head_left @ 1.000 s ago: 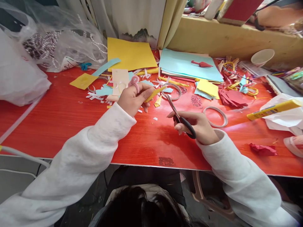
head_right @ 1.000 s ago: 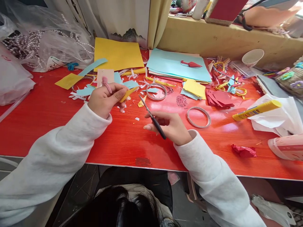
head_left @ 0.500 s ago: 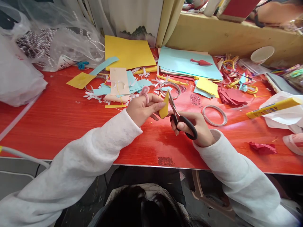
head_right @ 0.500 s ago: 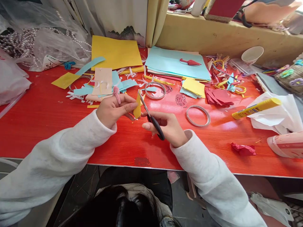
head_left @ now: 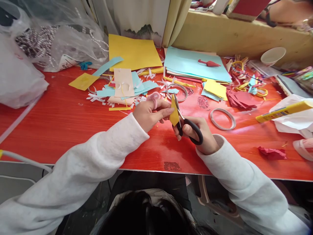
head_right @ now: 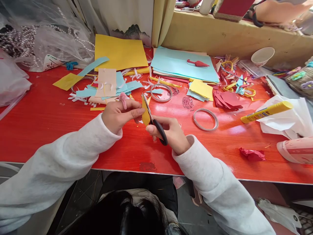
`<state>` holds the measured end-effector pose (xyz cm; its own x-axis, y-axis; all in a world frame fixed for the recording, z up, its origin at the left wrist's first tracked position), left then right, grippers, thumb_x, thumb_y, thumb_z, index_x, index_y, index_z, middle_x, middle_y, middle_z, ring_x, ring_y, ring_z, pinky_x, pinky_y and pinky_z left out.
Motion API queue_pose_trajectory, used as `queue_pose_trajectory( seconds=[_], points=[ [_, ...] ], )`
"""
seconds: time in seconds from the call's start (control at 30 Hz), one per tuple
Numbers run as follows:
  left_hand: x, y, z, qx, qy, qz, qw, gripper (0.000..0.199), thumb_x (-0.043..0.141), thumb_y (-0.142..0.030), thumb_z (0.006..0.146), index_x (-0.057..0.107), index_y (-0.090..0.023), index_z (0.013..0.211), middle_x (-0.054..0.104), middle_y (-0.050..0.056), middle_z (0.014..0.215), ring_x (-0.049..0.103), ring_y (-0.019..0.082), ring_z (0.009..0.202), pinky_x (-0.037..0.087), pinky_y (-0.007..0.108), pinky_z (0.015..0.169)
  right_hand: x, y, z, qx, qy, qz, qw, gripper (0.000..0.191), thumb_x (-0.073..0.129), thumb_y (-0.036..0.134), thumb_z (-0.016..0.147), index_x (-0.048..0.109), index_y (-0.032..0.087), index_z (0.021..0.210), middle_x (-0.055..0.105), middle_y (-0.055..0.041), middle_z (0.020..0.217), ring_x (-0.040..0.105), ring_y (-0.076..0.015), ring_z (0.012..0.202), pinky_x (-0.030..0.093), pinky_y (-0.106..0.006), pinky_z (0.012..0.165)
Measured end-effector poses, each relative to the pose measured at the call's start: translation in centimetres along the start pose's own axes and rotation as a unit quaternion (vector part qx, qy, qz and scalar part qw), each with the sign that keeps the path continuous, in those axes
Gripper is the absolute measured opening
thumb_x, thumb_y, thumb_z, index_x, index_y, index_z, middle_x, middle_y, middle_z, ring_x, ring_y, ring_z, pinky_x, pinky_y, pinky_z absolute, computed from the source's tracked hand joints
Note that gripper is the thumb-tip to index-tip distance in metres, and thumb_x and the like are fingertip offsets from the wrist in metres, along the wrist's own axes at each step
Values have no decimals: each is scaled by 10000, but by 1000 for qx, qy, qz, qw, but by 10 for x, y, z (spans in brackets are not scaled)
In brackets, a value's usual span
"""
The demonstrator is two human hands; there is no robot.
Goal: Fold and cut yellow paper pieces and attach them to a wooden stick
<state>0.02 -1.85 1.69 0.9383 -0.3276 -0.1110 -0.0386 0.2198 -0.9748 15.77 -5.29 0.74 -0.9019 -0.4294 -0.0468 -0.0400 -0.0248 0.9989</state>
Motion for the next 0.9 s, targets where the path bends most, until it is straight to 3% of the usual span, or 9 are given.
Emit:
queue_pose_trajectory(
  seconds=[0.37,0.7,0.9],
  points=[
    [-1,4,1,1,-21,26,999,258,646,-396,731,665,-140,716,605,6,614,546,87,577,464,207,546,1,-3,-1,21,-39,-10,999,388,630,560,694,570,178,663,500,17,529,448,-92,458,367,-253,465],
    [0,3,1,-12,-18,28,999,233,655,-380,719,661,-148,705,601,0,631,546,90,614,463,213,577,1,-3,0,8,-38,13,999,343,655,492,707,566,167,642,471,31,508,437,-72,416,335,-230,414],
    [-1,4,1,-10,-15,29,999,212,649,-366,725,663,-155,717,591,-2,635,534,92,613,455,218,578,0,0,0,16,-50,-5,999,401,677,530,655,531,171,553,460,28,485,417,-70,399,327,-236,396]
  ],
)
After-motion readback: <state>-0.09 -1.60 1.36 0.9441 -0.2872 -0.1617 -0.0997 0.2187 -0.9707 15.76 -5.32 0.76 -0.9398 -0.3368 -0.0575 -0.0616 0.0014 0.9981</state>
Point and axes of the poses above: each hand's wrist, its own z-axis towards the middle knuckle, its own x-axis out of the palm, y = z × x, the point moved 2 cm from there along z, towards the middle knuckle
